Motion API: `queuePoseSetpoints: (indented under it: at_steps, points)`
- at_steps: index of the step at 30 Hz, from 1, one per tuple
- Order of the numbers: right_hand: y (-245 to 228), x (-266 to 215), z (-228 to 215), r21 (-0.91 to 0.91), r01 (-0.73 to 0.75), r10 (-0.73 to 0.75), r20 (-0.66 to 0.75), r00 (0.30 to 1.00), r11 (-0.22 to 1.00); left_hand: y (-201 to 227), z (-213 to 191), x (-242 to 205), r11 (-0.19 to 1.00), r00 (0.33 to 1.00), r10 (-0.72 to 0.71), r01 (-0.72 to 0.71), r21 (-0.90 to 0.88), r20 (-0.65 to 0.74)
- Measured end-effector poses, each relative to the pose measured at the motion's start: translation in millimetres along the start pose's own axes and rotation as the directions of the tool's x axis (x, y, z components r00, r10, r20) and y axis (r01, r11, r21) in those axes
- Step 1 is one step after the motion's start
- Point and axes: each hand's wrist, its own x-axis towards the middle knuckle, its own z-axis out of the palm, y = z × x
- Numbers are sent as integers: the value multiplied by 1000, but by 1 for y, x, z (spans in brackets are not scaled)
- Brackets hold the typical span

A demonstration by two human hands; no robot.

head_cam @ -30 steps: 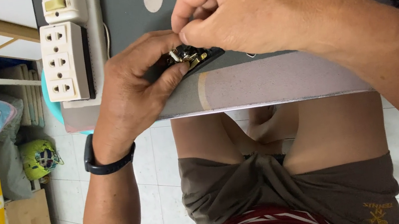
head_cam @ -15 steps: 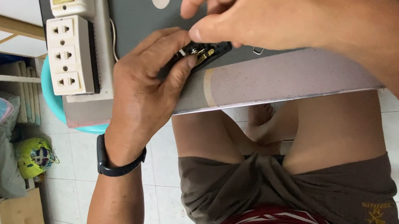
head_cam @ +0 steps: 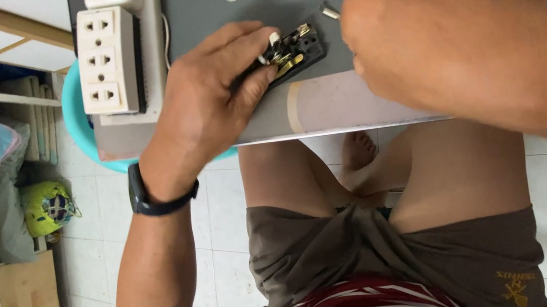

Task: The person sits at a table and assembles a small electrical component, likely a switch or socket, by hand. They insert and tighten metal terminals and wires into the black plastic housing, occasionally picking up and placing down small parts on the work surface.

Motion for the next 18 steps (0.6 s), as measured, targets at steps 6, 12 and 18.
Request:
queuePoseSetpoints:
  at_steps: [6,12,18]
  points:
    - [-17,2,-30,46,40,-47,158,986,998,8,-16,14,978,990,-108,122,-168,89]
    - [17,6,29,123,133,-88,-320,943,983,-2,-16,-1,884,957,-281,286,-370,70]
    - [5,-34,21,804,311,219,-469,855,507,0,-10,-13,797,970,-237,169,-579,-43]
